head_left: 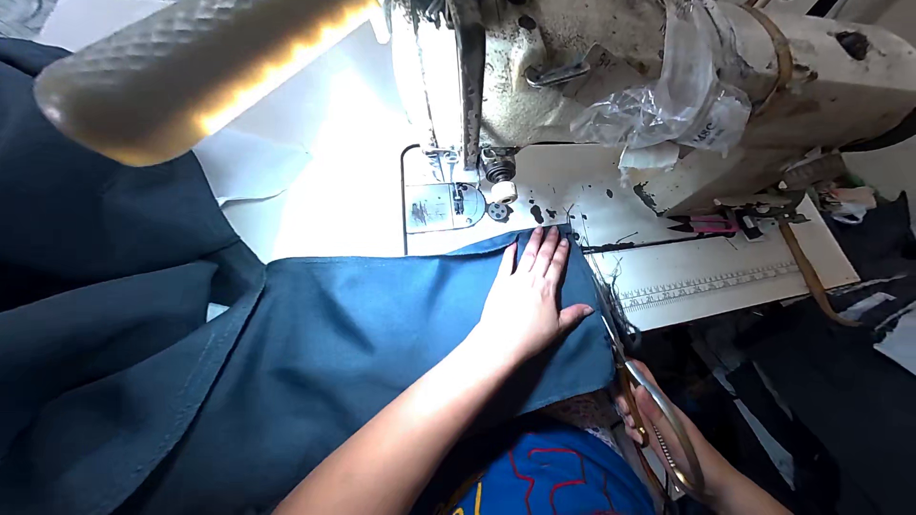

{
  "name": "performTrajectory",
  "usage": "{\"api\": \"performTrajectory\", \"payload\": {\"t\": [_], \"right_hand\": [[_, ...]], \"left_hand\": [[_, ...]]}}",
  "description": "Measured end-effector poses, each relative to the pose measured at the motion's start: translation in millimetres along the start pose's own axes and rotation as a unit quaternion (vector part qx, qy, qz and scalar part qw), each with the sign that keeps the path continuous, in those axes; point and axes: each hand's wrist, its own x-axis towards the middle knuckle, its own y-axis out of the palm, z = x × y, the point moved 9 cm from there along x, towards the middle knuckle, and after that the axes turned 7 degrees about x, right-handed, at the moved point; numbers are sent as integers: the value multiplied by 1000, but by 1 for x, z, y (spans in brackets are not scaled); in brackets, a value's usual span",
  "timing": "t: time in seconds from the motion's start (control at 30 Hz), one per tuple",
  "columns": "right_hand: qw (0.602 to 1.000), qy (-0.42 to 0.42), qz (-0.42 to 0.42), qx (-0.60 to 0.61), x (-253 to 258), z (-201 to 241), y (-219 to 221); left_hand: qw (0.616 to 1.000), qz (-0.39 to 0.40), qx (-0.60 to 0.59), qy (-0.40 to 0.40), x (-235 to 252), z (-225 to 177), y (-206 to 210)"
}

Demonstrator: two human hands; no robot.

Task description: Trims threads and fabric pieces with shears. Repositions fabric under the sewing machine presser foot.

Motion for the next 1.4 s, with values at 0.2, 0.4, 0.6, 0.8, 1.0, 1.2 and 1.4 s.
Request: {"api": "performTrajectory", "payload": {"t": [0.2,0.4,0.6,0.8,1.0,1.2,1.4], "right_hand": [[996,-25,-58,-60,-14,8,0],[999,0,-17,-27,-3,1,2],[999,-24,-30,-8,1,6,4],[998,-34,-49,-17,-9,6,7],[1000,11,-24,-2,3,6,9],[999,4,-48,-16,6,15,9],[995,-33,-74,-56,2,22,5]], "left_hand": [[999,32,0,-4,0,-1,3],[998,54,-21,10,-17,-18,5],[997,63,-31,10,-20,-20,6],[1000,-15,-5,6,-6,-14,-3],[1000,-10,-20,10,-22,-29,6],[1000,12,-22,3,-25,-31,7],[1000,15,-22,6,-25,-31,8]]}}
